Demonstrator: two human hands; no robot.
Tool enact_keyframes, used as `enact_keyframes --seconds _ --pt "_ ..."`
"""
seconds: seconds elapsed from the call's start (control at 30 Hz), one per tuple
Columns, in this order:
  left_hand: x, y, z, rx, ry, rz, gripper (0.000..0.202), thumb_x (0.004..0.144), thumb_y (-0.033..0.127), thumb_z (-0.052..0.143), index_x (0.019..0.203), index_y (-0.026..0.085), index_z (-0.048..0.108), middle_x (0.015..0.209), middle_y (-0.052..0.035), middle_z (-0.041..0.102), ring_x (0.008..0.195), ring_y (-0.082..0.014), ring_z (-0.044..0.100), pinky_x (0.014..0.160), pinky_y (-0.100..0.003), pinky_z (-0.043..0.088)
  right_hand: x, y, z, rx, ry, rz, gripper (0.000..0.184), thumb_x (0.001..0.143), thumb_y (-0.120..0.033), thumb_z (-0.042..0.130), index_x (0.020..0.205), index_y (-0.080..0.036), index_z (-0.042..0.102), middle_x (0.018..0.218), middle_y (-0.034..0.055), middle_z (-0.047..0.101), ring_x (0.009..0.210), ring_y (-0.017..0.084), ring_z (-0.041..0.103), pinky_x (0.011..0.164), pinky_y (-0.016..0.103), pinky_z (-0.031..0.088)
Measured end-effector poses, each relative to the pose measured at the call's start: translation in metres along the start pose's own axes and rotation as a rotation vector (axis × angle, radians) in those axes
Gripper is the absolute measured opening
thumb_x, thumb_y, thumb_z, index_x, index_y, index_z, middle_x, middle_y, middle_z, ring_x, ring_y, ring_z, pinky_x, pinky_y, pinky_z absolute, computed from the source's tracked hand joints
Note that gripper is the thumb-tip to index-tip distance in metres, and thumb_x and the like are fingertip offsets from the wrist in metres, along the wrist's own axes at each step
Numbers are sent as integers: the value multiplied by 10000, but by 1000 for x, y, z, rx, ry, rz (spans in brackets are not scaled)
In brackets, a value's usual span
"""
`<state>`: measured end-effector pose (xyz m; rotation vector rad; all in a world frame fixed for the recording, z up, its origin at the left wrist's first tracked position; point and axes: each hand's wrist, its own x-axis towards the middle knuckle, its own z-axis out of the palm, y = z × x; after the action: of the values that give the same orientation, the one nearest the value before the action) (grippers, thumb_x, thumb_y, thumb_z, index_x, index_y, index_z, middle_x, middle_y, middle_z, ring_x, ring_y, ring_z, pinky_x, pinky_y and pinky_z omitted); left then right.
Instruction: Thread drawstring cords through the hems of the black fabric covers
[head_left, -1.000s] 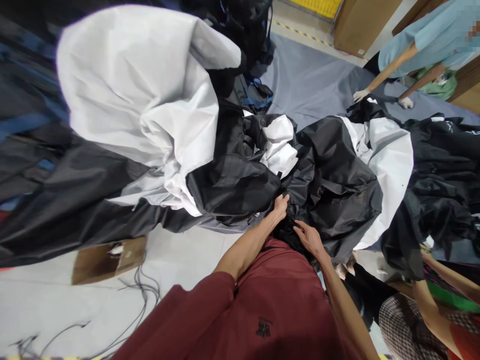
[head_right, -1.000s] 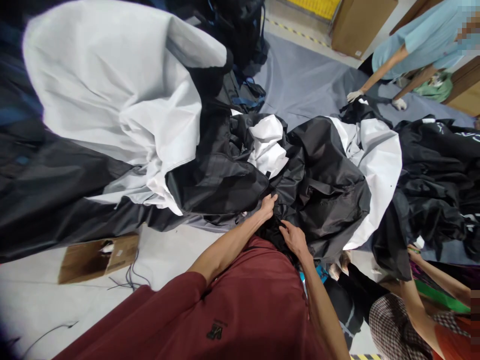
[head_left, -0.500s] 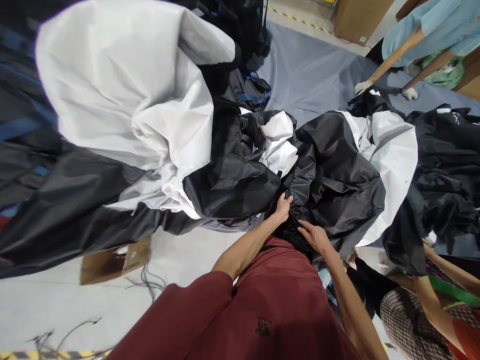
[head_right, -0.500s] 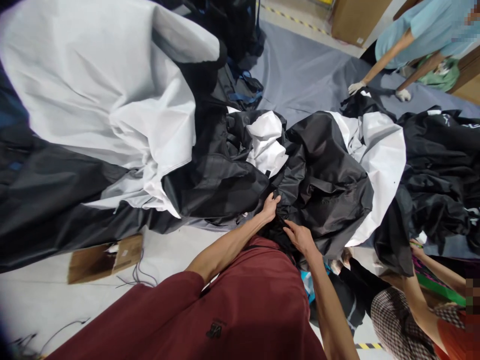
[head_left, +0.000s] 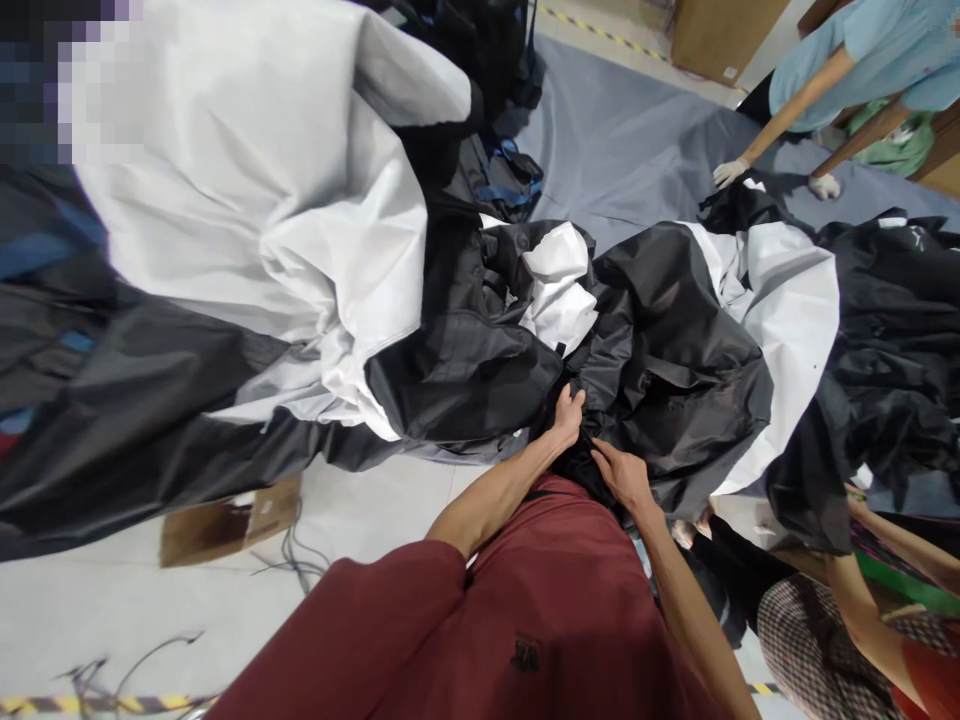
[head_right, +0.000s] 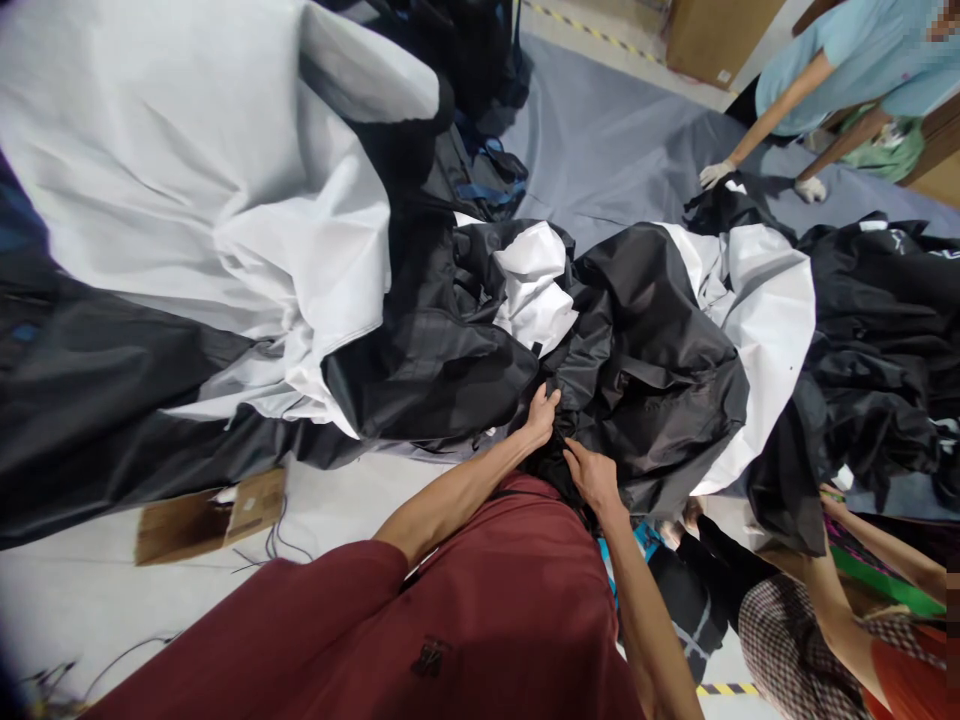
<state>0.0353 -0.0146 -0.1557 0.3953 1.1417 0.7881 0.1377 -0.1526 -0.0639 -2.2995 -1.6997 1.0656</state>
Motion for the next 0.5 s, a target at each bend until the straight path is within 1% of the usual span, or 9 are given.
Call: enact_keyframes --seconds 0.07,0.1,0.2,0.23,0.33,0.43,0.5 --pt "1 -1 0 -2 -3 5 373 925 285 771 1276 202 679 1264 -138 774 1159 -239 727 1046 -374 566 -4 2 1 41 -2 -1 449 1098 -462 526 1481 -302 697 1334 76 790 1164 270 785 1044 382 586" --pt "1 -2 0 0 -2 4 360 918 285 780 1253 198 684 1244 -140 779 1138 -241 734 1036 -376 570 -6 4 1 70 -9 -3 446 1089 -467 542 1469 -299 705 1306 69 801 1146 265 790 1034 374 592" --pt "3 -3 1 5 10 13 343 930 265 760 1255 198 676 1254 -129 779 1149 -236 731 1044 -367 565 -10 8 1 166 -19 2 474 1082 -489 545 1471 -268 702 1201 62 833 1103 252 802 994 354 613" --pt "3 -3 2 7 16 18 341 940 260 747 1267 198 671 1271 -128 777 1169 -236 724 1052 -363 561 -11 8 3 194 -14 8 491 1088 -496 529 1486 -257 689 1206 68 832 1121 252 799 994 354 615" --pt "5 -4 5 15 40 33 373 963 260 727 1323 190 656 1332 -144 757 1243 -252 696 1082 -370 545 -11 5 10 252 18 28 513 1097 -499 498 1509 -245 667 1311 88 798 1225 254 766 1034 359 604" --pt "5 -6 6 26 61 46 457 965 283 739 1398 187 630 1377 -164 735 1310 -277 664 1122 -396 520 -8 1 15 274 44 39 491 1086 -498 524 1477 -254 693 1372 86 771 1260 254 750 1072 365 589" --pt "4 -8 6 38 68 53 493 963 308 747 1426 195 619 1394 -163 726 1323 -280 655 1148 -406 501 -6 -1 16 277 55 40 476 1083 -498 535 1460 -265 707 1381 80 768 1265 252 747 1082 366 584"
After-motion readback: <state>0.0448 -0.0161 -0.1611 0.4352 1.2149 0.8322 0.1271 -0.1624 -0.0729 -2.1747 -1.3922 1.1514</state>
